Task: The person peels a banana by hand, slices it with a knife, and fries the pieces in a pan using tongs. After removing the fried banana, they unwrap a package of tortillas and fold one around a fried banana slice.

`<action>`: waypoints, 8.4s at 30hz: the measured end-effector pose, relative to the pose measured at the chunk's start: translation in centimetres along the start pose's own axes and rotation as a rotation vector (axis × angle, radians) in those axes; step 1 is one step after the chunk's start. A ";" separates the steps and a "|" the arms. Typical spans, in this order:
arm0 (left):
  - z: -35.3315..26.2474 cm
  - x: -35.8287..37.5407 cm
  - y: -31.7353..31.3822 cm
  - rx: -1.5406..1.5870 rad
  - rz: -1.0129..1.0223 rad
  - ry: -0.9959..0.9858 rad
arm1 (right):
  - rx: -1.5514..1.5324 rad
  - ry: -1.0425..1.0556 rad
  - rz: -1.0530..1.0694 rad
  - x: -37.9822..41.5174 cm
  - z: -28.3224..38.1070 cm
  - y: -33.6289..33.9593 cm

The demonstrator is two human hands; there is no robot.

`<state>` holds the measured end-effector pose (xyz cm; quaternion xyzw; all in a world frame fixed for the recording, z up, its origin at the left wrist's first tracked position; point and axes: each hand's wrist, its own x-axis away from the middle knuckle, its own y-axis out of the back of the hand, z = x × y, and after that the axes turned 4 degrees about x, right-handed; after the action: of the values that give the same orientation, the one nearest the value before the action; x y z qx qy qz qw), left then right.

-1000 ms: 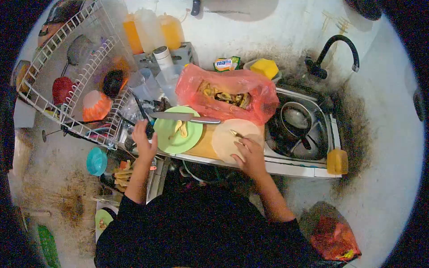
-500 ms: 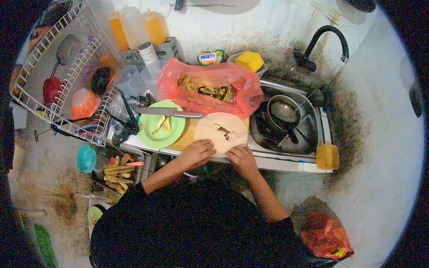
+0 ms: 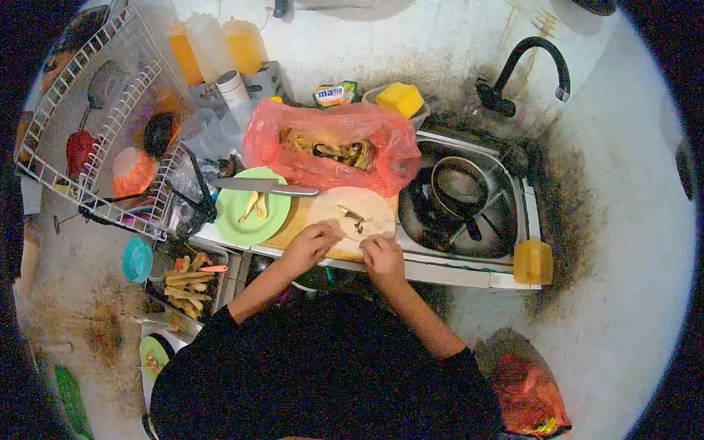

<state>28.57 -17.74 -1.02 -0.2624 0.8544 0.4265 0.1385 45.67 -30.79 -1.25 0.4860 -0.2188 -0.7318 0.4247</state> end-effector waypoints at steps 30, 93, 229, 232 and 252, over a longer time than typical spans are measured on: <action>-0.2 1.6 0.9 -0.235 0.044 -0.152 | 0.016 -0.002 0.136 -0.2 -0.2 0.1; 3.5 -1.7 0.7 -0.372 0.067 -0.107 | 0.211 0.135 0.236 -4.6 -1.4 0.1; -41.9 66.0 -10.5 0.340 -1.457 1.818 | -0.738 0.184 -0.096 0.3 43.4 -7.3; -36.2 60.7 -7.9 0.295 -1.278 1.729 | -0.653 0.175 -0.095 -0.2 34.5 -6.5; -20.4 51.9 -4.1 0.381 -0.811 1.632 | -0.534 0.145 0.756 6.8 22.9 -19.4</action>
<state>-12.18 -53.31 -15.38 -0.7324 0.5860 -0.1184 -0.3258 16.01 -28.02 -9.14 0.2958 -0.1544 -0.5206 0.7859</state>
